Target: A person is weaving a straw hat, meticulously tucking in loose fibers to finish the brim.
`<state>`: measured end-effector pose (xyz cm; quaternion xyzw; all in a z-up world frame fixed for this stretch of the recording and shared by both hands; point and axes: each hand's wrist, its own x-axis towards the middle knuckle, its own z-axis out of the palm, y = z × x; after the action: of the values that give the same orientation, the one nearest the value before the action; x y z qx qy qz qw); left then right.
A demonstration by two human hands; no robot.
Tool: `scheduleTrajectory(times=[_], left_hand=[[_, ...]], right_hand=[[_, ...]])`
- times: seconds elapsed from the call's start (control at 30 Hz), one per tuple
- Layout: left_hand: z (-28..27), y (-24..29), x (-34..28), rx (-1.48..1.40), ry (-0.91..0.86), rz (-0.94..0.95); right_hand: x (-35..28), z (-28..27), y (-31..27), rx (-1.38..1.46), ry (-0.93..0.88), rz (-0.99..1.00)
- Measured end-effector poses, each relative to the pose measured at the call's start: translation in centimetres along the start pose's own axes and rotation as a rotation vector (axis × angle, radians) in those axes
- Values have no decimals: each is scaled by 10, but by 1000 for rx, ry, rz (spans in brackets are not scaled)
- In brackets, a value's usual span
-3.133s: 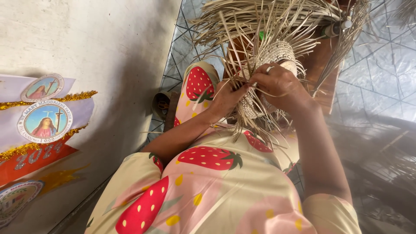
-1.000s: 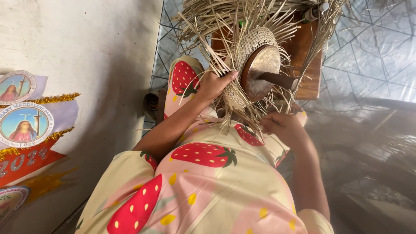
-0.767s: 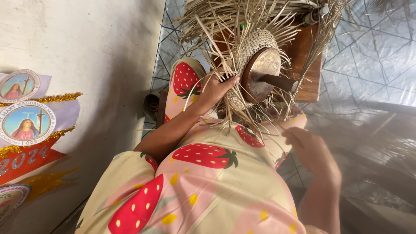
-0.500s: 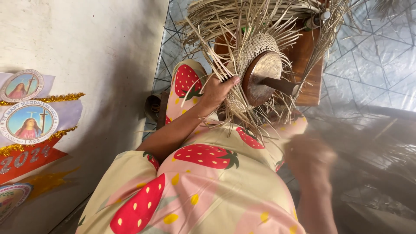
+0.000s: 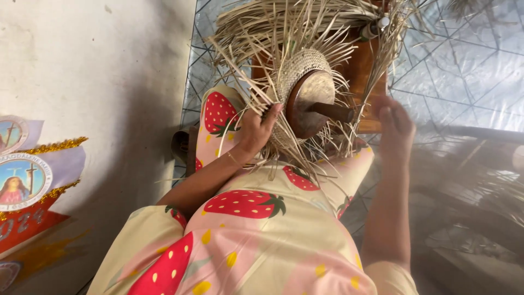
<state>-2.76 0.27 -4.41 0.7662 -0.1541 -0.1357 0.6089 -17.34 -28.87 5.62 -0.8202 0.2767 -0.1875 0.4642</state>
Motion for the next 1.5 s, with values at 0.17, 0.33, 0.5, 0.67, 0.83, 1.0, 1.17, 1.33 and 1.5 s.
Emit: scheduleTrajectory(times=[0.17,0.33,0.5,0.67,0.83,1.0,1.17,1.33,1.5], left_hand=[[-10,28,12,106,-67,-18],[-2,-43,-1,198,-11,-1],[-12,-50,10,-115,-32,-5],[-37,-2,14,-58,-168,-14],[-71,46,20,12,-327,-23],[-128,92,29,200,-481,-20],[-176,87,36,256,-78,-40],[-159,179,47,231,11,115],[-94,249,84,395,-318,819]], right_hand=[[-2,44,-44,166,-105,-271],[-42,119,-83,318,-630,-649],[-46,132,-73,159,-646,-796],[-5,39,0,497,-627,-492],[34,0,83,7,8,23],[47,29,221,-309,51,348],[48,51,224,-450,-70,416],[46,33,142,-186,-89,580],[35,7,75,-52,-8,551]])
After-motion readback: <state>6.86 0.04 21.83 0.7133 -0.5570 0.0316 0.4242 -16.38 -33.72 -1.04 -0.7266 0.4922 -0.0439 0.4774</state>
